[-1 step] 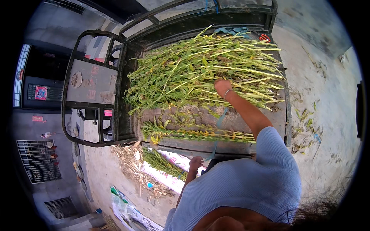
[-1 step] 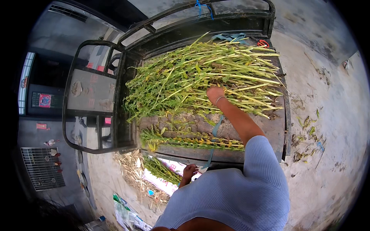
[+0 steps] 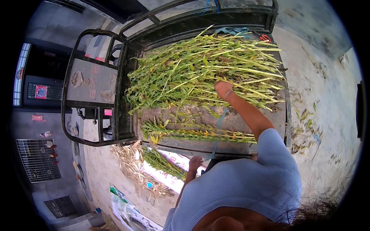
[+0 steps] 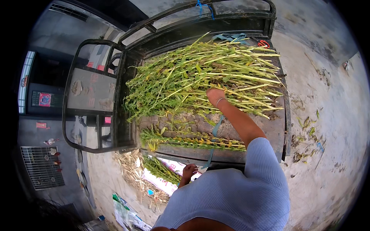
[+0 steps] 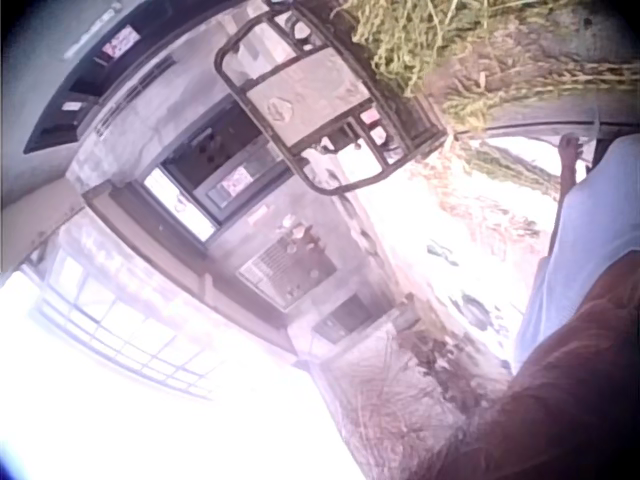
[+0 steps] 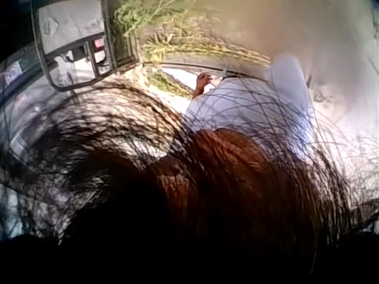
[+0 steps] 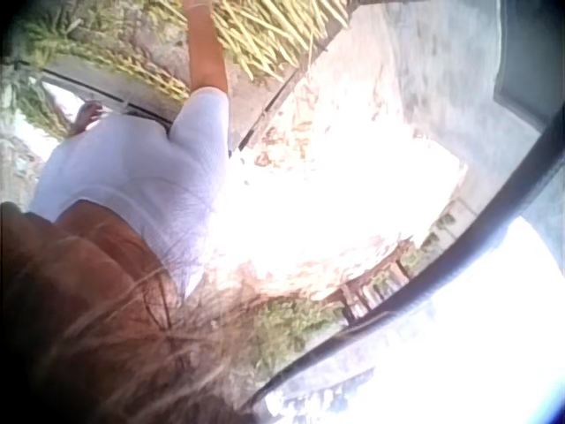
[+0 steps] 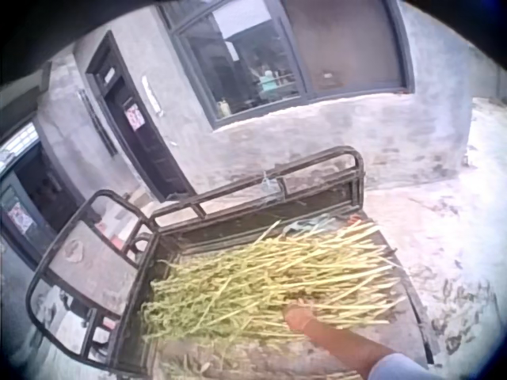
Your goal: The person cuts a green fabric strip with scissors and uses it to tie a bundle of long green plants. The person arranges the plants on a metal cart and secures them with the fabric strip.
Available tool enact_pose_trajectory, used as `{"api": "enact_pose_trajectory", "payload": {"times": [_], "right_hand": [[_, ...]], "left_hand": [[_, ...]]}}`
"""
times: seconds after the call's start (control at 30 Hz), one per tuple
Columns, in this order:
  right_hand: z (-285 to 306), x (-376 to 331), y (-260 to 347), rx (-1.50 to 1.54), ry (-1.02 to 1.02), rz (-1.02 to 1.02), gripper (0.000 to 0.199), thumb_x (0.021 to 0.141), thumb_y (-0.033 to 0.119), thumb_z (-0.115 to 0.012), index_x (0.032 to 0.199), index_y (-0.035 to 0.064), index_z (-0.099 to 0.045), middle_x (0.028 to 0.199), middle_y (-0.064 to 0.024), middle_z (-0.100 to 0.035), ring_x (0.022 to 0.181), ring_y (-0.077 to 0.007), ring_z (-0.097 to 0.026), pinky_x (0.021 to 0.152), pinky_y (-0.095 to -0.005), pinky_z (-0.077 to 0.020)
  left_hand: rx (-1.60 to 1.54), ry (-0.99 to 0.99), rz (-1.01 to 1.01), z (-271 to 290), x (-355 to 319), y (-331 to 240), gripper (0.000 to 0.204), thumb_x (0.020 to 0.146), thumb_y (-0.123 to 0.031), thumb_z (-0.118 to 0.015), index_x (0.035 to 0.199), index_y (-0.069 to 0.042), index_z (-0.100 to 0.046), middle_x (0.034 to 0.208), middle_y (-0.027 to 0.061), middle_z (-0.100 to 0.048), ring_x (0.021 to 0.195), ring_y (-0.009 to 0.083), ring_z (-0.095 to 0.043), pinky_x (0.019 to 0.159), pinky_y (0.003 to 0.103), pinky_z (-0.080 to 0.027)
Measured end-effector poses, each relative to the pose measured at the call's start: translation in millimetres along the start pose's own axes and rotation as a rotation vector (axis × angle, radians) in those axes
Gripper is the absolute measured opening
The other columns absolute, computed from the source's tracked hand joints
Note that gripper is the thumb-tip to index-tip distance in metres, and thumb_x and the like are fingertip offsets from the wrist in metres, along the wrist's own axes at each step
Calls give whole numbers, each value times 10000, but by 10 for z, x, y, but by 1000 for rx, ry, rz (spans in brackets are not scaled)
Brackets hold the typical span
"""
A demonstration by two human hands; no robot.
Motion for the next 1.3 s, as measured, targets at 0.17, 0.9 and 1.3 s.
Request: {"api": "enact_pose_trajectory", "payload": {"times": [0.17,0.9,1.3], "right_hand": [[77,-684,280,289,106,84,186,741,38,-514,902,-51,-543,777,-235,-605,710,-365,-605,558,-445,-490],[403,-3116,-266,851,156,-12,279,822,257,-557,733,-4,-517,648,-204,-534,628,-391,-537,554,-450,-407],[-105,-3578,-753,1045,408,-213,333,846,256,-597,636,18,-496,506,-22,-389,485,-106,-414,452,-297,-345]], "left_hand": [[-62,70,9,-58,110,-87,184,863,-211,-575,966,-59,-564,863,71,-625,750,166,-620,628,271,-506],[-324,-236,-579,-702,275,-3683,702,862,-404,-556,1362,-63,-201,1373,124,-300,1145,326,-459,808,405,-481],[-186,-327,-246,-687,435,-3020,614,852,-351,-587,1346,-116,-307,1383,158,-292,1258,303,-327,967,486,-340]]}}
Point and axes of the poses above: each hand's wrist, its own x-axis towards the middle knuckle, its own z-axis out of the back of the hand, y = z × x, the point moved 3 cm from there along x, towards the middle knuckle
